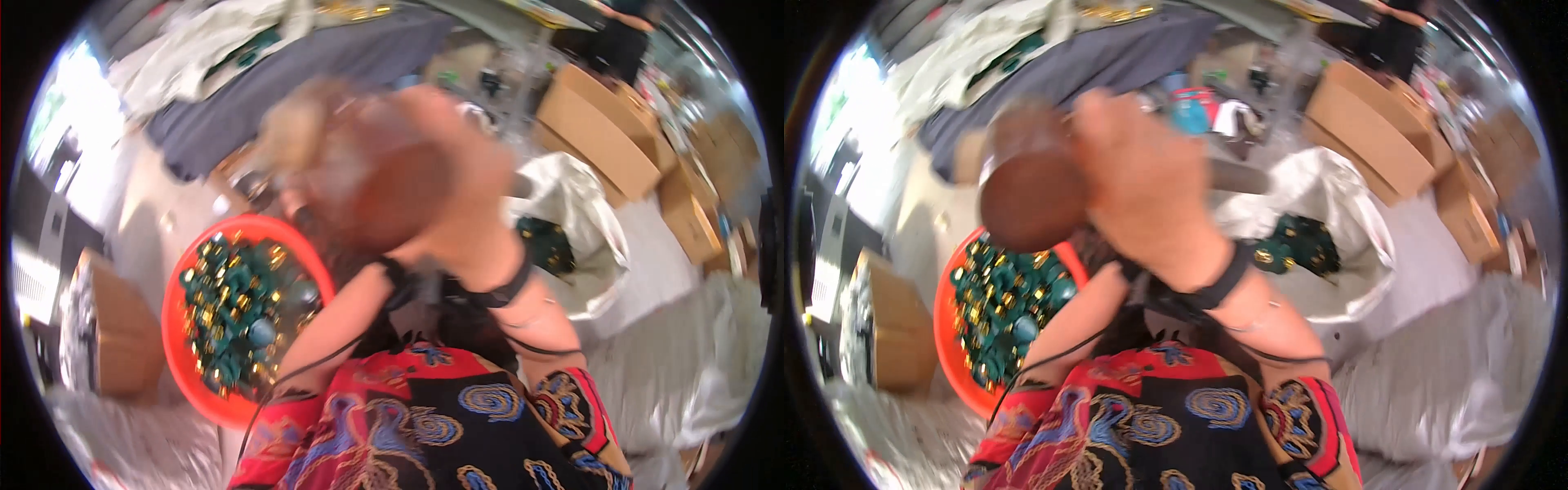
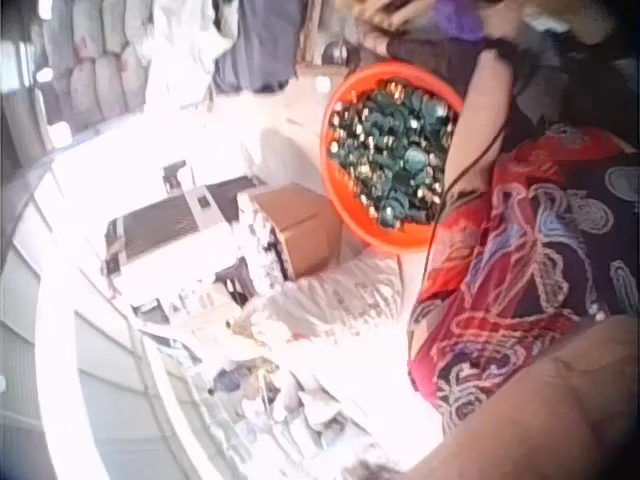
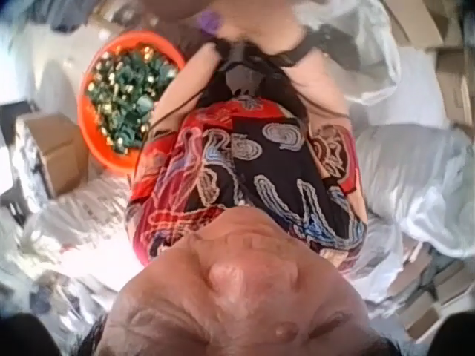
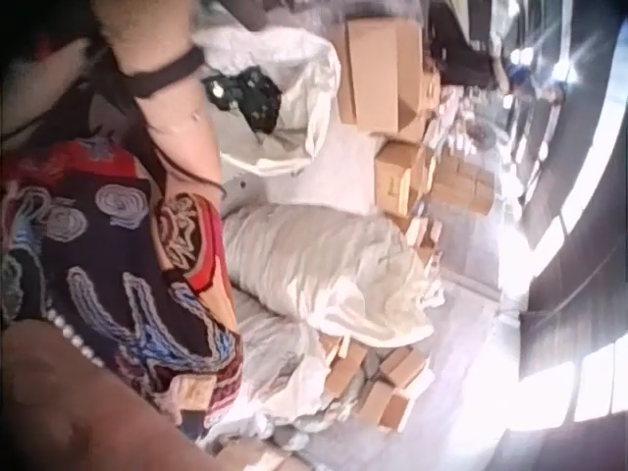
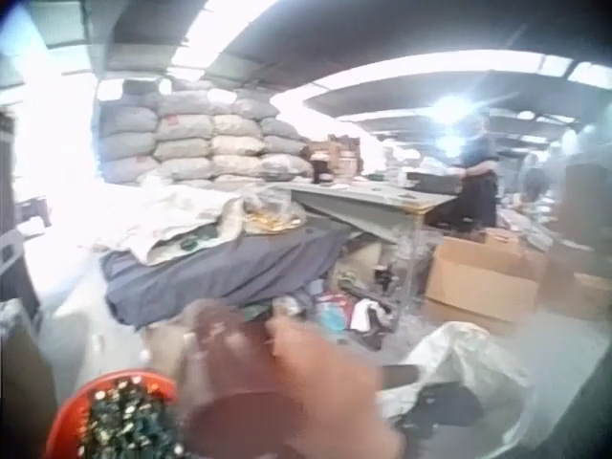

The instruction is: The person is assembling small green plastic components by hammering them onto gold-colored fittings using a wooden mallet.

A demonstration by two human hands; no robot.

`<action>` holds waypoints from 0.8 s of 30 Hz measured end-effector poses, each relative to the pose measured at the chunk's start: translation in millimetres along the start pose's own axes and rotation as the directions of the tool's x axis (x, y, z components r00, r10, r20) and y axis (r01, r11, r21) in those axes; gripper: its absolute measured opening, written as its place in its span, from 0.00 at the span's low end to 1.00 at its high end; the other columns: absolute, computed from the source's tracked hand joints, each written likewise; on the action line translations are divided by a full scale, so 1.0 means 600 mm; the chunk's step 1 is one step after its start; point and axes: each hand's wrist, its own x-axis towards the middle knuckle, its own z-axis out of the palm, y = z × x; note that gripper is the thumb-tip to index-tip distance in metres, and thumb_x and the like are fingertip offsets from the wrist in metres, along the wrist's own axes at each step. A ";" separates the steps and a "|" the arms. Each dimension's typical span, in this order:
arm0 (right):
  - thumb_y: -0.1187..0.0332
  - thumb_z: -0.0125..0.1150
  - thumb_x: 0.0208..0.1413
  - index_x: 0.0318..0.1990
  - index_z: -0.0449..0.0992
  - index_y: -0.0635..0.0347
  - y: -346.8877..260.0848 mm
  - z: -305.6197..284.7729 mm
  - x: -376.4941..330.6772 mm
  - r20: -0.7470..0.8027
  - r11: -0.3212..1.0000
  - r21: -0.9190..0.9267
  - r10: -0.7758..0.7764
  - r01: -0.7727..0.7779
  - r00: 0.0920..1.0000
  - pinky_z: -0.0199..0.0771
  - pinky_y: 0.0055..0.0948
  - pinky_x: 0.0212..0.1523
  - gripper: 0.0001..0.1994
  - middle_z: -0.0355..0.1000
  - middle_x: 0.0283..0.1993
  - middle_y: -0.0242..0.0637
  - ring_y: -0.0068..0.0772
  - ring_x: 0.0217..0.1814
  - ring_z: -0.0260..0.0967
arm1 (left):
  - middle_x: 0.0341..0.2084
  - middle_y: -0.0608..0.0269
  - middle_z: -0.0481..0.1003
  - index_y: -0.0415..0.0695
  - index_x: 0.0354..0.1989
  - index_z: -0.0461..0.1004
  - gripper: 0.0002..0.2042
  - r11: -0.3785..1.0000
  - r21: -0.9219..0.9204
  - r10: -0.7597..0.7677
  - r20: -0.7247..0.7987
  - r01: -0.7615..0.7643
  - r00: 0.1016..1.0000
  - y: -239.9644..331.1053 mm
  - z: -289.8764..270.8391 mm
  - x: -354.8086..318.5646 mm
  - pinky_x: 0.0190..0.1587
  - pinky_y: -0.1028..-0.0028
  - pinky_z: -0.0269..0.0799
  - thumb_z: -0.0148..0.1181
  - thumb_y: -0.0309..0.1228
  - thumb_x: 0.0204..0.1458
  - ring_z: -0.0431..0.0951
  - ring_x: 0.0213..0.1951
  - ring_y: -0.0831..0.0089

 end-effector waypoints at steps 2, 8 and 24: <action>0.68 0.60 0.42 0.42 0.70 0.56 -0.031 -0.014 0.037 -0.021 0.960 -0.169 -0.229 0.222 0.973 0.68 0.34 0.27 0.16 0.69 0.35 0.37 0.40 0.32 0.69 | 0.38 0.53 0.74 0.43 0.35 0.76 0.12 0.999 0.031 0.017 -0.054 -0.015 0.998 0.025 0.094 0.043 0.46 0.59 0.66 0.61 0.31 0.40 0.72 0.43 0.54; 0.79 0.60 0.49 0.47 0.71 0.65 0.017 -0.029 -0.073 0.048 0.983 -0.182 -0.007 0.016 0.999 0.66 0.30 0.52 0.15 0.71 0.47 0.37 0.33 0.51 0.67 | 0.33 0.54 0.71 0.41 0.30 0.74 0.10 0.975 0.207 0.047 0.155 -0.079 0.987 0.033 -0.033 -0.006 0.41 0.59 0.66 0.56 0.30 0.38 0.69 0.41 0.56; 0.77 0.66 0.45 0.45 0.69 0.68 0.040 0.109 -0.136 0.103 0.692 0.539 0.511 -0.479 0.853 0.70 0.26 0.45 0.18 0.72 0.44 0.37 0.26 0.44 0.70 | 0.35 0.48 0.76 0.42 0.52 0.67 0.24 0.063 0.296 -0.973 -0.194 0.953 0.124 -0.216 -0.337 -0.307 0.22 0.65 0.74 0.45 0.47 0.53 0.77 0.19 0.57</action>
